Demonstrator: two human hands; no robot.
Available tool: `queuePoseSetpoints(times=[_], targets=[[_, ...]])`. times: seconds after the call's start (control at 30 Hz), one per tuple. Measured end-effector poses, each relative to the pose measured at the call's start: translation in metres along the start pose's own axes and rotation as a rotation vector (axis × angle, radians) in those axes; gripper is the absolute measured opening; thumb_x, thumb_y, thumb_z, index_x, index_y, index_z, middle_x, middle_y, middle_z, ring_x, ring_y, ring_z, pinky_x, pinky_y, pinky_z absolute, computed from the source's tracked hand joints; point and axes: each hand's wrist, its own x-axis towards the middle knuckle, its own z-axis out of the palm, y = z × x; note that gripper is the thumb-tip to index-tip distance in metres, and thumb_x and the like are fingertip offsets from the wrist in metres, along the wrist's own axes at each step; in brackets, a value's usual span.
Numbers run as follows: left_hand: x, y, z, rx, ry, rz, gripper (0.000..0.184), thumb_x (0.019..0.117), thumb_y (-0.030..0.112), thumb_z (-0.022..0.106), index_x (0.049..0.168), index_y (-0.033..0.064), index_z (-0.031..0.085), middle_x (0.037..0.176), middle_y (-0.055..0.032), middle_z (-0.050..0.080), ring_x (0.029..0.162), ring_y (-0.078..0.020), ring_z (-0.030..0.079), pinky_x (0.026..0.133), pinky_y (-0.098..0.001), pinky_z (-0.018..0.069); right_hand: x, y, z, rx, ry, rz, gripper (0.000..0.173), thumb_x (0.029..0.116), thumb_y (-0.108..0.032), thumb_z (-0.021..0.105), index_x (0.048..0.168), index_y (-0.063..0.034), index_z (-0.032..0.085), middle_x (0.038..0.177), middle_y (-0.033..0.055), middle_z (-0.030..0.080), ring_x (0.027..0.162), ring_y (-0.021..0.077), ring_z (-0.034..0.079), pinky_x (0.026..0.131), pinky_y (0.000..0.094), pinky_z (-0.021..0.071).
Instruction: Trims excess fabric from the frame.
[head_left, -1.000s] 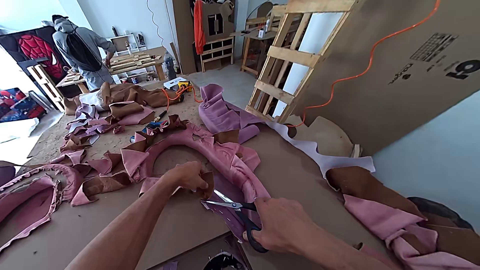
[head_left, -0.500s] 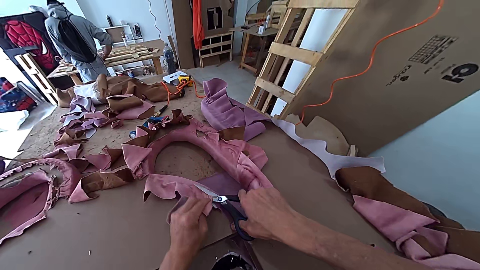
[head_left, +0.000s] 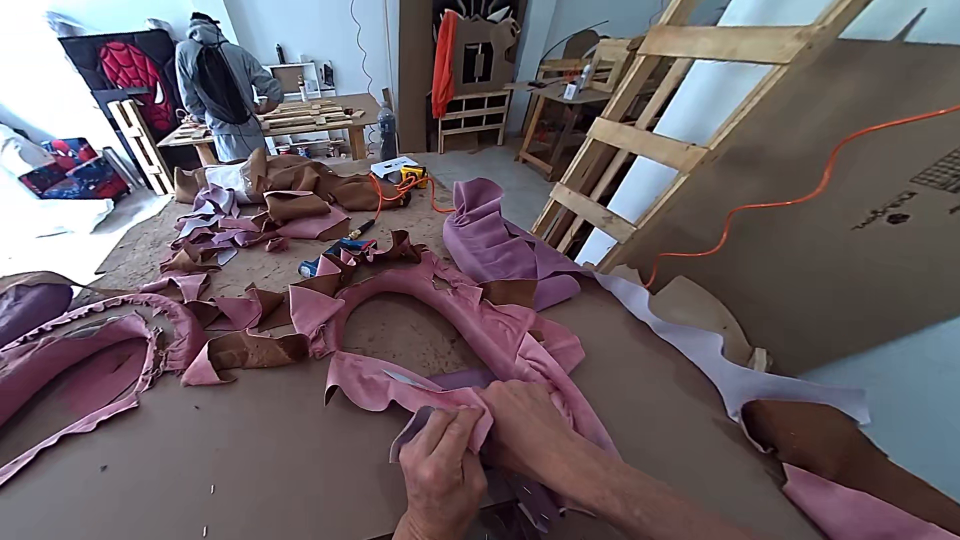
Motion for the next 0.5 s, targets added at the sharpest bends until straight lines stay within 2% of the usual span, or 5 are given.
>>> queuePoseSetpoints(times=[0.1,0.17,0.27,0.33,0.5], targets=[[0.015,0.01,-0.007,-0.033,0.06,-0.001,0.019,0.09,0.003,0.061,0.097,0.0034,0.079,0.089,-0.0068,0.075,0.081,-0.0087,0.072,0.072,-0.0211,0.0604,0.024,0.0,0.014,0.05,0.215,-0.174,0.017,0.0891,-0.02,0.07,0.081,-0.0051,0.069,0.077,0.0134,0.068,0.077,0.0331,0.07,0.063,0.0519,0.053],[0.024,0.017,-0.014,-0.074,0.099,0.019,0.018,0.0908,0.004,0.061,0.096,0.002,0.078,0.088,-0.0079,0.075,0.08,-0.0096,0.071,0.073,-0.0218,0.0607,0.045,-0.007,0.015,-0.033,0.237,-0.247,0.016,0.0888,-0.015,0.073,0.078,-0.006,0.067,0.071,0.0117,0.065,0.07,0.0316,0.068,0.056,0.0495,0.0518],[0.034,0.023,-0.025,-0.111,0.155,0.037,0.019,0.0924,0.005,0.06,0.097,0.0011,0.078,0.088,-0.0086,0.075,0.082,-0.0097,0.071,0.074,-0.021,0.0606,0.077,-0.026,0.007,-0.175,0.196,-0.223,0.023,0.0923,-0.021,0.068,0.074,-0.0072,0.064,0.066,0.0111,0.063,0.066,0.0316,0.069,0.049,0.0477,0.0489],[0.037,0.024,-0.032,-0.121,0.183,0.035,0.018,0.0923,0.005,0.061,0.096,0.0008,0.078,0.088,-0.0088,0.074,0.082,-0.0097,0.071,0.074,-0.0207,0.0607,0.093,-0.026,0.002,-0.222,0.134,-0.209,0.024,0.0961,-0.023,0.064,0.078,-0.0062,0.065,0.07,0.0127,0.065,0.07,0.0332,0.069,0.053,0.0496,0.0496],[0.048,0.023,-0.046,-0.132,0.22,0.036,0.016,0.0946,0.008,0.063,0.097,0.0014,0.077,0.088,-0.0083,0.074,0.081,-0.0091,0.071,0.074,-0.0202,0.0604,0.093,-0.002,-0.005,-0.309,0.081,-0.26,0.021,0.0919,-0.028,0.069,0.087,-0.0079,0.067,0.071,0.0115,0.065,0.071,0.0327,0.07,0.059,0.0502,0.0527]])
